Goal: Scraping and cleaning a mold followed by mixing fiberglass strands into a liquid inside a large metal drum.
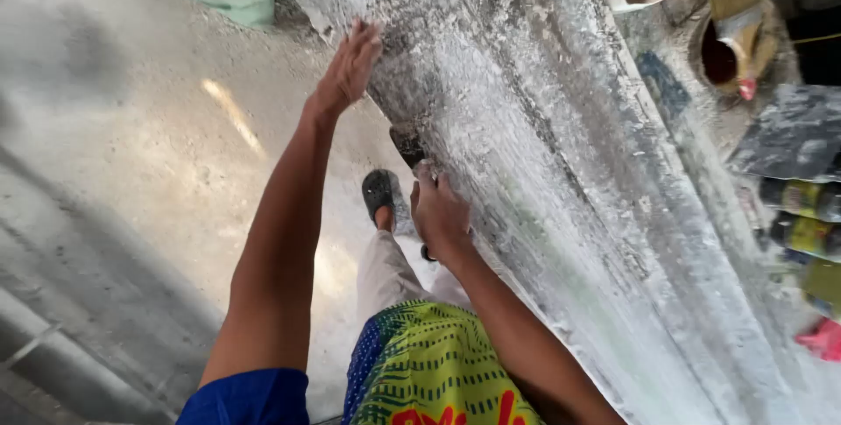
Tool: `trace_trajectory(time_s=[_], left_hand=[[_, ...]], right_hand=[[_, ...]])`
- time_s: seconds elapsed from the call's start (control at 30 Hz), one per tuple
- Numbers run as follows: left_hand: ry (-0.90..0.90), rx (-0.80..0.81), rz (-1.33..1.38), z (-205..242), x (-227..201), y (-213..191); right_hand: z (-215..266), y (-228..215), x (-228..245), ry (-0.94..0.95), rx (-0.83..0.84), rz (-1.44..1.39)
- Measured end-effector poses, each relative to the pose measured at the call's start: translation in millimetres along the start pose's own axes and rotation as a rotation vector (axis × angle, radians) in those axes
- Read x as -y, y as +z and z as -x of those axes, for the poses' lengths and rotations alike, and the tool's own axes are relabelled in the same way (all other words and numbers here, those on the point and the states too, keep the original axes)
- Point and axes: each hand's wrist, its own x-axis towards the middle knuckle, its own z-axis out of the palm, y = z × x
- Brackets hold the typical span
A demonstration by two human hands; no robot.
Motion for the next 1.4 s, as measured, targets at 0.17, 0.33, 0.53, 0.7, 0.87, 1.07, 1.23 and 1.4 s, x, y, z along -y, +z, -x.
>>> trace_trajectory(time_s=[0.17, 0.33, 0.53, 0.7, 0.87, 1.07, 1.23, 1.4], left_hand=[[-0.067, -0.033, 0.404, 18.1, -28.1, -44.8], [-0.256, -0.276, 0.337, 22.5, -94.1, -77.5], [-0.373, 0.121, -0.264, 118.8, -179.6, 38.1], [-0.092, 0.404, 0.350, 151.9, -333.3, 131.6], [-0.037, 0.515, 0.343, 109.5, -386.2, 150.5], [-0.568, 0.941, 0.282, 96.4, -416.7, 172.7], [-0.483, 1.009, 0.089, 82.7, -403.6, 174.9], [0.636, 0.825, -0.636, 8.2, -389.0, 164.4]], right_hand=[[-77.6, -19.6, 23.7, -0.158, -0.184, -0.272], [-18.8, -17.9, -23.5, -0.053, -0.350, -0.469], [100.0, 80.7, -124.7, 0.339, -0.397, -0.778], [129.3, 74.4, -158.3, 0.502, -0.565, -0.868], [133.3, 52.9, -198.7, 0.577, -0.586, -0.873], [169.5, 77.9, -239.2, 0.441, -0.372, -1.297], [220.2, 112.1, -279.9, 0.384, -0.323, -1.085], [267.5, 261.7, -322.2, 0.628, -0.573, -0.878]])
